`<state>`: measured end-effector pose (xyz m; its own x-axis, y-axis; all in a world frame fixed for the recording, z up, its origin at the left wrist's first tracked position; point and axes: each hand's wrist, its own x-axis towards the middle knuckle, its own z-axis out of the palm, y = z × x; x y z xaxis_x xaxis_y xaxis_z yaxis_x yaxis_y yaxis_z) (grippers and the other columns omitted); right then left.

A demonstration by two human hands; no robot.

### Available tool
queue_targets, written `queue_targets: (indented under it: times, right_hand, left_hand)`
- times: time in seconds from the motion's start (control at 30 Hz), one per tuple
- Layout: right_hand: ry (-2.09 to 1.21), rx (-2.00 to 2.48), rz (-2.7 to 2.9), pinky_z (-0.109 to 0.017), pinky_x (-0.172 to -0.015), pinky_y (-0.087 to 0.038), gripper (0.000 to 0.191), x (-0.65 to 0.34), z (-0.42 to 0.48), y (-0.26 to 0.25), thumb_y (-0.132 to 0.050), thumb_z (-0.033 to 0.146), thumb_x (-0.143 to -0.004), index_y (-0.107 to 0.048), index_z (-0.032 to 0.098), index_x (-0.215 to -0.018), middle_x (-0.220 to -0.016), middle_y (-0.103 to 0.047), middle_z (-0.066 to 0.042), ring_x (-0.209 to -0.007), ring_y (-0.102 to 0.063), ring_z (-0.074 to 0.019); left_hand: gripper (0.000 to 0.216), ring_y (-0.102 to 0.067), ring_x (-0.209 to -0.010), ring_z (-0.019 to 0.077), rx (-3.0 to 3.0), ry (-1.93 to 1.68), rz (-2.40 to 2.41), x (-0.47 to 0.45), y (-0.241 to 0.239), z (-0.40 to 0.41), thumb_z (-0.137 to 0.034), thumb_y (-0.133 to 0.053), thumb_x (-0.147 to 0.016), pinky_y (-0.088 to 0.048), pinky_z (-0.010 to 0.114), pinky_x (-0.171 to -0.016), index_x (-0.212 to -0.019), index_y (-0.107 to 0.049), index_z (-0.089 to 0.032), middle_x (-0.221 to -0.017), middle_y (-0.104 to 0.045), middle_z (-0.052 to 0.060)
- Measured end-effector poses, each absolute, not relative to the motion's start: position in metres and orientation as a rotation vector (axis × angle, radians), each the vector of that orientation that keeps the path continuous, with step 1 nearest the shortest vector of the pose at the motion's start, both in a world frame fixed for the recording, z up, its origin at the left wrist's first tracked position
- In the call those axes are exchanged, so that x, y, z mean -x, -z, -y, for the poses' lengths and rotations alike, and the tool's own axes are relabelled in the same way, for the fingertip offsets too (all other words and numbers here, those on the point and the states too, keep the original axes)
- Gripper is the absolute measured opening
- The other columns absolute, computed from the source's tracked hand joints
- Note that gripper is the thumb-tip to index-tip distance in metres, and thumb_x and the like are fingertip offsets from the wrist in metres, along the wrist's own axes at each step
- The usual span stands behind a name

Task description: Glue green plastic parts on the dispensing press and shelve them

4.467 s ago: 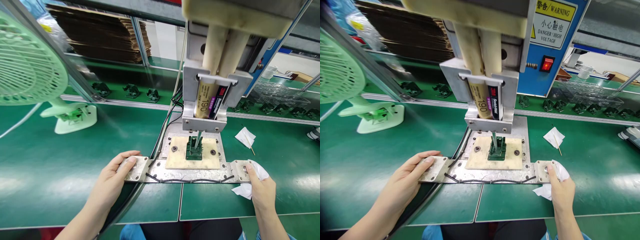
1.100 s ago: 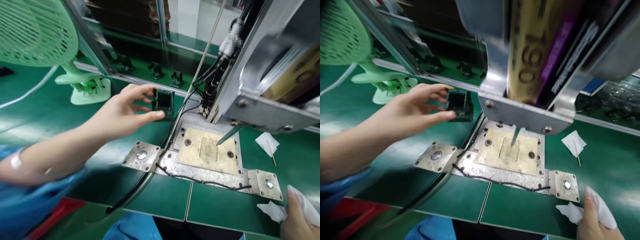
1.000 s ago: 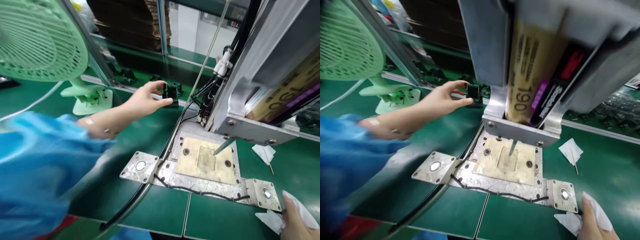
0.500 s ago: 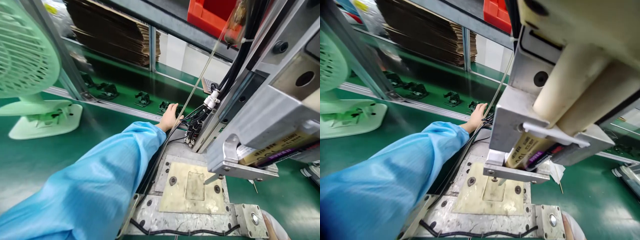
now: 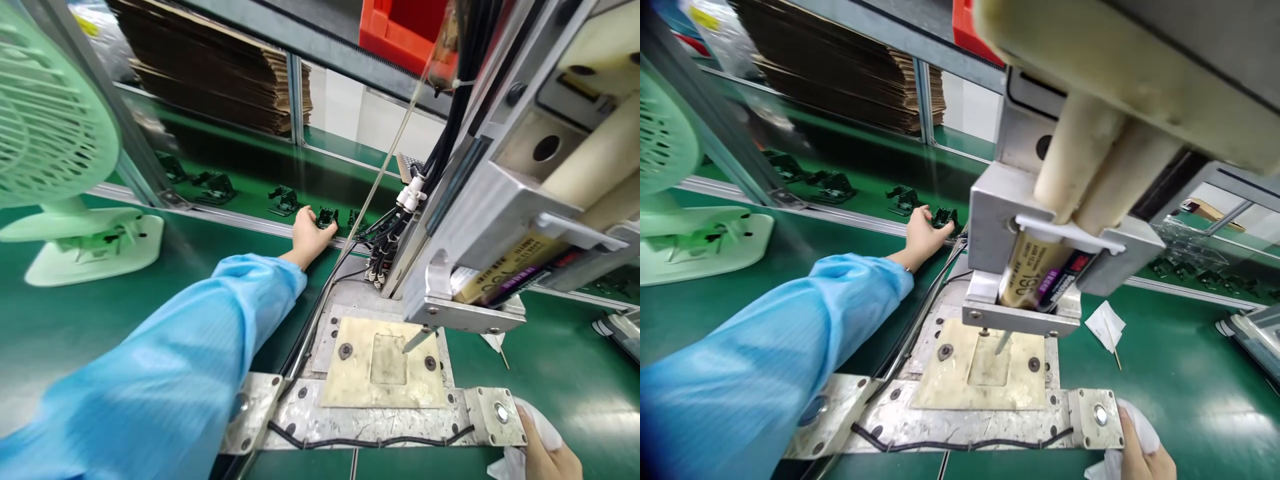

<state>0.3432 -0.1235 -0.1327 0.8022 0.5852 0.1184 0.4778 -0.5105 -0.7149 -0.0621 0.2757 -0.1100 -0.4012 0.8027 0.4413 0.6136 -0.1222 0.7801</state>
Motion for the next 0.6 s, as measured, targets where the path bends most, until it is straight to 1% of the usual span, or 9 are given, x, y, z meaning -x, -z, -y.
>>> queue_targets:
  times: [0.07, 0.1, 0.2, 0.23, 0.3, 0.33, 0.4, 0.5, 0.6]
  right_hand:
    - [-0.246, 2.217, 0.695, -0.033, -0.05, -0.051, 0.051, -0.344, 0.121, 0.131, -0.07, 0.064, -0.066, -0.077, 0.015, -0.076, -0.069, -0.072, -0.011, -0.07, -0.07, -0.0342]
    - [-0.268, 2.213, 0.665, -0.033, -0.049, -0.05, 0.051, -0.344, 0.12, 0.131, -0.071, 0.064, -0.064, -0.077, 0.014, -0.076, -0.066, -0.071, -0.011, -0.068, -0.069, -0.0336]
    - [-0.309, 2.179, 0.598, -0.032, -0.049, -0.05, 0.049, -0.339, 0.119, 0.13, -0.073, 0.062, -0.062, -0.075, 0.015, -0.073, -0.065, -0.07, -0.01, -0.068, -0.068, -0.0326]
    - [-0.323, 2.173, 0.587, -0.032, -0.049, -0.049, 0.048, -0.337, 0.119, 0.129, -0.073, 0.062, -0.062, -0.074, 0.015, -0.071, -0.065, -0.07, -0.01, -0.068, -0.068, -0.0326]
    - [-0.355, 2.174, 0.572, -0.032, -0.049, -0.049, 0.046, -0.334, 0.119, 0.128, -0.072, 0.062, -0.063, -0.073, 0.017, -0.067, -0.067, -0.07, -0.01, -0.07, -0.067, -0.0328]
    - [-0.368, 2.178, 0.566, -0.033, -0.05, -0.049, 0.046, -0.333, 0.118, 0.127, -0.071, 0.062, -0.063, -0.072, 0.017, -0.067, -0.068, -0.071, -0.011, -0.071, -0.067, -0.0328]
    - [-0.378, 2.185, 0.565, -0.033, -0.055, -0.049, 0.046, -0.331, 0.118, 0.126, -0.068, 0.062, -0.063, -0.072, 0.017, -0.068, -0.072, -0.072, -0.011, -0.076, -0.068, -0.0334]
    - [-0.363, 2.175, 0.576, -0.032, -0.062, -0.049, 0.047, -0.328, 0.117, 0.125, -0.065, 0.06, -0.062, -0.074, 0.016, -0.072, -0.077, -0.074, -0.011, -0.085, -0.068, -0.0338]
    - [-0.364, 2.158, 0.572, -0.032, -0.065, -0.048, 0.049, -0.325, 0.117, 0.124, -0.065, 0.06, -0.062, -0.075, 0.015, -0.076, -0.079, -0.074, -0.011, -0.085, -0.068, -0.0325]
  left_hand:
    - [0.036, -0.058, -0.109, 0.0264, -1.633, -1.534, -1.918, 0.069, 0.108, -0.254, -0.036, -0.071, -0.067, -0.045, 0.037, -0.099, -0.083, -0.042, -0.023, -0.096, -0.058, 0.006]
    - [0.037, -0.059, -0.106, 0.0249, -1.649, -1.521, -1.905, 0.072, 0.107, -0.243, -0.037, -0.071, -0.066, -0.046, 0.035, -0.095, -0.079, -0.039, -0.024, -0.094, -0.058, 0.004]
    - [0.047, -0.06, -0.087, 0.0202, -1.703, -1.453, -1.887, 0.085, 0.104, -0.209, -0.042, -0.074, -0.063, -0.046, 0.03, -0.075, -0.072, -0.031, -0.025, -0.086, -0.059, 0.001]
    - [0.051, -0.058, -0.079, 0.019, -1.72, -1.424, -1.892, 0.088, 0.103, -0.199, -0.045, -0.075, -0.061, -0.044, 0.029, -0.069, -0.07, -0.029, -0.026, -0.08, -0.057, -0.001]
    - [0.057, -0.052, -0.069, 0.0175, -1.747, -1.363, -1.908, 0.094, 0.101, -0.183, -0.05, -0.078, -0.057, -0.039, 0.029, -0.063, -0.068, -0.028, -0.026, -0.07, -0.049, -0.003]
    - [0.059, -0.049, -0.067, 0.0172, -1.76, -1.33, -1.911, 0.097, 0.099, -0.176, -0.051, -0.079, -0.056, -0.037, 0.029, -0.062, -0.067, -0.028, -0.025, -0.068, -0.046, -0.004]
    - [0.055, -0.048, -0.067, 0.0169, -1.786, -1.256, -1.894, 0.101, 0.096, -0.164, -0.051, -0.078, -0.056, -0.037, 0.028, -0.062, -0.065, -0.031, -0.025, -0.068, -0.046, -0.004]
    - [0.047, -0.053, -0.071, 0.0171, -1.789, -1.116, -1.827, 0.108, 0.087, -0.146, -0.053, -0.076, -0.058, -0.041, 0.027, -0.064, -0.064, -0.04, -0.023, -0.073, -0.052, -0.002]
    - [0.051, -0.064, -0.076, 0.0193, -1.716, -1.019, -1.781, 0.113, 0.066, -0.123, -0.059, -0.077, -0.054, -0.048, 0.027, -0.065, -0.069, -0.045, -0.022, -0.082, -0.06, 0.0]
